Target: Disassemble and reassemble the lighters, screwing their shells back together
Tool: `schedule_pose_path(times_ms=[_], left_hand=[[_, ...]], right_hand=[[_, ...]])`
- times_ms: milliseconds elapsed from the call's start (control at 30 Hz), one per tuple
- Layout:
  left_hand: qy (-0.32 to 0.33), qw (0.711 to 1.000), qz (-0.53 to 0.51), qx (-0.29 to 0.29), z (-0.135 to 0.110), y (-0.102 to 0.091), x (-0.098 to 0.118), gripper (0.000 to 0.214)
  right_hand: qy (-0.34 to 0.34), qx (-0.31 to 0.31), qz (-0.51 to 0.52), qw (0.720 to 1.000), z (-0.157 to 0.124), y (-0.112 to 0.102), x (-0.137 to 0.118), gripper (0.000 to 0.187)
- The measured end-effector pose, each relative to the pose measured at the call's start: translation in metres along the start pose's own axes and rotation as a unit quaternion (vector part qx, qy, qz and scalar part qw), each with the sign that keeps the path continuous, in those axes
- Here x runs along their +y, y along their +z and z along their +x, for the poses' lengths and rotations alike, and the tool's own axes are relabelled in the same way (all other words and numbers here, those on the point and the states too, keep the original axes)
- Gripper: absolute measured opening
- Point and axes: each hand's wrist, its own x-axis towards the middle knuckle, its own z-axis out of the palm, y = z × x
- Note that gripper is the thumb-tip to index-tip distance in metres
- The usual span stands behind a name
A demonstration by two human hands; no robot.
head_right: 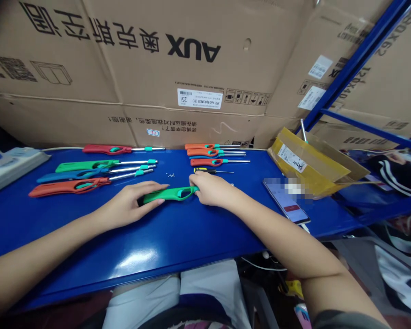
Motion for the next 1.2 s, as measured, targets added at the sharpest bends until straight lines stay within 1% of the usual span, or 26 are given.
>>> schedule_pose_path(times_ms=[67, 133, 167, 267, 333, 400, 533, 667, 733, 867, 933, 1067, 1133, 1200], left_hand=[[0.033, 0.998, 0.035, -0.03, -0.001, 0.001, -0.001, 0.044], [0.055, 0.995, 0.061, -0.05, -0.001, 0.001, 0.001, 0.042], [0.062, 0.994, 0.074, -0.057, -0.002, 0.0, 0.002, 0.041], [0.06, 0.989, 0.118, -0.065, -0.002, -0.006, 0.009, 0.043], [0.046, 0.986, 0.149, -0.065, -0.002, -0.011, 0.012, 0.043], [0.029, 0.984, 0.163, -0.071, -0.002, -0.016, 0.014, 0.04], [-0.002, 0.988, 0.126, -0.093, -0.003, -0.02, 0.015, 0.028], [-0.005, 0.994, 0.073, -0.086, -0.002, -0.014, 0.015, 0.027], [-0.02, 0.995, 0.062, -0.079, -0.002, -0.01, 0.015, 0.027], [-0.067, 0.996, 0.025, -0.058, -0.003, -0.005, 0.013, 0.026], [-0.08, 0.995, 0.011, -0.053, -0.003, -0.003, 0.012, 0.026], [-0.078, 0.995, 0.014, -0.052, -0.003, -0.002, 0.012, 0.028], [-0.065, 0.996, 0.022, -0.056, -0.003, -0.002, 0.013, 0.029], [-0.05, 0.997, 0.026, -0.059, -0.003, -0.002, 0.014, 0.03]], right_hand=[[0.014, -0.018, -0.024, 0.999, 0.0, -0.005, -0.002, 0.035], [0.039, -0.002, -0.044, 0.998, 0.002, -0.008, -0.003, 0.048], [0.055, 0.015, -0.054, 0.997, 0.003, -0.007, -0.003, 0.05], [0.101, 0.063, -0.083, 0.989, 0.008, 0.002, 0.001, 0.043], [0.108, 0.063, -0.093, 0.988, 0.011, 0.01, 0.006, 0.038], [0.105, 0.056, -0.096, 0.988, 0.013, 0.017, 0.011, 0.04], [0.111, 0.059, -0.101, 0.987, 0.014, 0.021, 0.019, 0.047], [0.114, 0.056, -0.102, 0.987, 0.013, 0.023, 0.022, 0.033], [0.107, 0.055, -0.097, 0.988, 0.013, 0.024, 0.024, 0.027], [0.088, 0.059, -0.081, 0.991, 0.014, 0.024, 0.026, 0.023], [0.076, 0.07, -0.073, 0.992, 0.014, 0.024, 0.024, 0.023], [0.034, 0.099, -0.057, 0.993, 0.011, 0.023, 0.013, 0.027], [-0.007, 0.109, -0.047, 0.993, 0.007, 0.022, 0.004, 0.027], [-0.061, 0.128, -0.029, 0.989, 0.004, 0.023, -0.004, 0.022]])
